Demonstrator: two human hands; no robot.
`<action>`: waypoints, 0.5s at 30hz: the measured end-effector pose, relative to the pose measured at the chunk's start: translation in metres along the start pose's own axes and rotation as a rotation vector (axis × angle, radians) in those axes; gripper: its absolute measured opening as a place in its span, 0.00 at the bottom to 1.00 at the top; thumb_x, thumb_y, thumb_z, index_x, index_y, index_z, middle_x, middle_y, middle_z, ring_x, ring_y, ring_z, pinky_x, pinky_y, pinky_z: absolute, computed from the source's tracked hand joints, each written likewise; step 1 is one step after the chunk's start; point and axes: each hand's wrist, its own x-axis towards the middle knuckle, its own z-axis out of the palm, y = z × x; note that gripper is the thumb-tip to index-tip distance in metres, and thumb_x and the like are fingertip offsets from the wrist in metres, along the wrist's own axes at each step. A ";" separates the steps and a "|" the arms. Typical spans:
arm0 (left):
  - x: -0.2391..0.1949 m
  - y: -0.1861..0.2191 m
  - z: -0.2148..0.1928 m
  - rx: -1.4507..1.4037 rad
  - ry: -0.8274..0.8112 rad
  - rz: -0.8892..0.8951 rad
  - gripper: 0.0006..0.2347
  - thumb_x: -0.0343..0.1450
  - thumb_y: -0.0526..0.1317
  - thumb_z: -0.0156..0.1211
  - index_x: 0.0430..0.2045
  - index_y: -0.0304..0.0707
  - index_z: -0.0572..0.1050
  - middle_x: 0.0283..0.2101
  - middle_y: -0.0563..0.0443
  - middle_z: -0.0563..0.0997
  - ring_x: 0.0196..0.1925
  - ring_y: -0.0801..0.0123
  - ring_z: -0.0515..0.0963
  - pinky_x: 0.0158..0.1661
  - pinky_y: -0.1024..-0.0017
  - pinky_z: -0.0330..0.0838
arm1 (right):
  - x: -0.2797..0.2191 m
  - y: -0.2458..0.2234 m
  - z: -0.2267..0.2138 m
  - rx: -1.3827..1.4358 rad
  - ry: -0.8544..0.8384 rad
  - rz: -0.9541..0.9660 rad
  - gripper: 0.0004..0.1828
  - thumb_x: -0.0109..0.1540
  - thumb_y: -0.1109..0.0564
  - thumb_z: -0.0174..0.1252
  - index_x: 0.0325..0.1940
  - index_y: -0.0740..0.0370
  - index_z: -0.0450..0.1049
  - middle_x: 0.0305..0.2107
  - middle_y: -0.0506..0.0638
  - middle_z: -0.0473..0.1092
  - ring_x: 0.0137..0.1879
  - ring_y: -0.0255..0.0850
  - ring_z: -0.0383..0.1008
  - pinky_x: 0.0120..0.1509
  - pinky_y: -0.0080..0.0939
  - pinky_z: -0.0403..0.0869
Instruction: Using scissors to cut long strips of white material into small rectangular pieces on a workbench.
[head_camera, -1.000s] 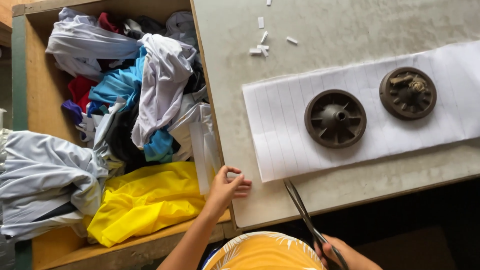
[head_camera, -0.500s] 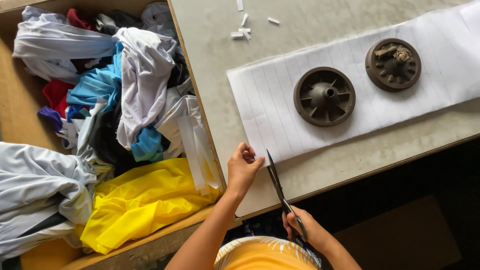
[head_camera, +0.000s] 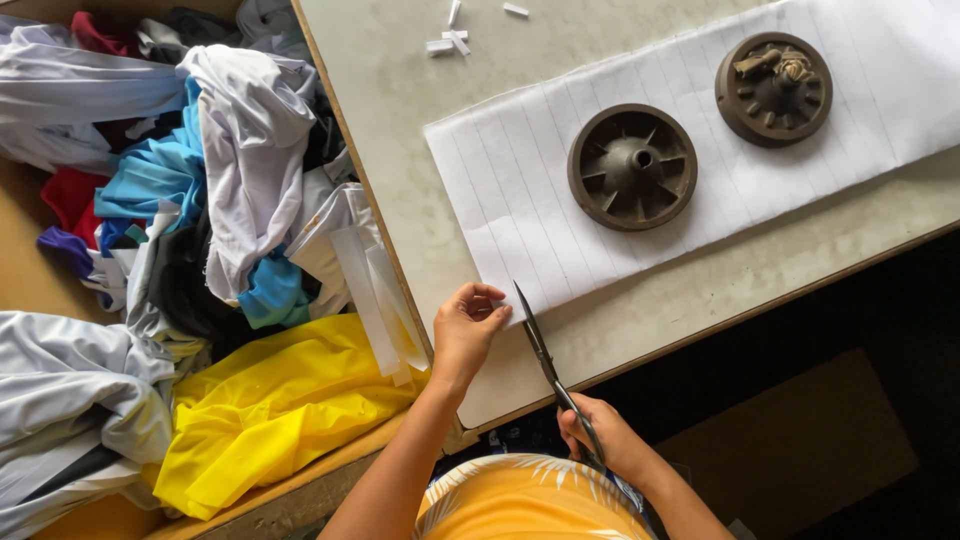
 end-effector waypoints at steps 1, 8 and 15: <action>-0.001 0.000 0.000 -0.004 0.005 0.004 0.05 0.67 0.31 0.70 0.31 0.43 0.80 0.35 0.55 0.85 0.39 0.77 0.83 0.44 0.80 0.79 | 0.000 0.000 0.001 -0.033 -0.001 -0.009 0.36 0.52 0.20 0.48 0.28 0.57 0.65 0.18 0.48 0.67 0.24 0.37 0.69 0.34 0.36 0.72; -0.005 0.000 0.001 -0.016 0.018 0.023 0.05 0.67 0.30 0.69 0.32 0.42 0.81 0.36 0.55 0.86 0.41 0.77 0.84 0.47 0.81 0.80 | -0.002 -0.005 0.004 -0.070 0.022 -0.006 0.35 0.52 0.21 0.49 0.28 0.56 0.66 0.18 0.47 0.67 0.24 0.36 0.69 0.34 0.36 0.72; -0.001 -0.014 0.004 -0.037 0.026 0.077 0.05 0.67 0.31 0.69 0.32 0.42 0.81 0.35 0.55 0.86 0.39 0.77 0.84 0.46 0.81 0.80 | -0.001 -0.002 0.006 -0.114 0.051 -0.013 0.33 0.56 0.24 0.48 0.27 0.57 0.67 0.15 0.47 0.67 0.23 0.36 0.69 0.34 0.36 0.71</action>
